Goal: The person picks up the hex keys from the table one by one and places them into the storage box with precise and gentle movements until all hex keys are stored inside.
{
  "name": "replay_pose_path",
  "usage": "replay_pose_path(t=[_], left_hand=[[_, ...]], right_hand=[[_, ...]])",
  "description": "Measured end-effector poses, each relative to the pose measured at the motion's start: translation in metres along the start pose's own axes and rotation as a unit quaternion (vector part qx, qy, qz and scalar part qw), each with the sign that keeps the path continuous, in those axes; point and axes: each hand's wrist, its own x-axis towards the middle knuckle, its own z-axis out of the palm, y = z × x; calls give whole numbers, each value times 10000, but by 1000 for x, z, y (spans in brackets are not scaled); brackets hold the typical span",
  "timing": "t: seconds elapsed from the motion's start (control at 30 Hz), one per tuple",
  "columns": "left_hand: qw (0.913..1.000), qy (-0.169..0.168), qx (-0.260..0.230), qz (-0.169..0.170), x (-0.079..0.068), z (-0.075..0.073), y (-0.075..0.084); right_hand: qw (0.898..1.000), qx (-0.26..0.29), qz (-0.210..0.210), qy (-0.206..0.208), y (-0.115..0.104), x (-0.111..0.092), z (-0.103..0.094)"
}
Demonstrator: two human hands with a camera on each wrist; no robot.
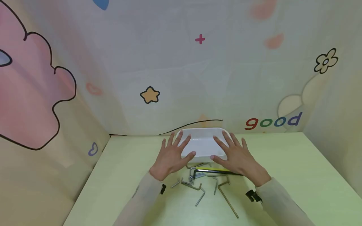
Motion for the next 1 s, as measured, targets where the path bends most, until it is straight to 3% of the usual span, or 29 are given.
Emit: replay_pose_path(t=[0.33,0.57,0.73,1.0], left_hand=[[9989,466,-39,-17,7,8,-12],[9979,470,-329,-298,14,19,-23],[9952,460,-670,-544,18,26,-28],[9831,576,-1496,-886,26,35,-36]], right_hand=[[9990,-175,-253,333,-1,-10,4],[9986,-148,-320,383,-1,-17,9],[9974,-162,-441,552,-1,-24,12],[9963,-182,-549,633,-1,-36,20]])
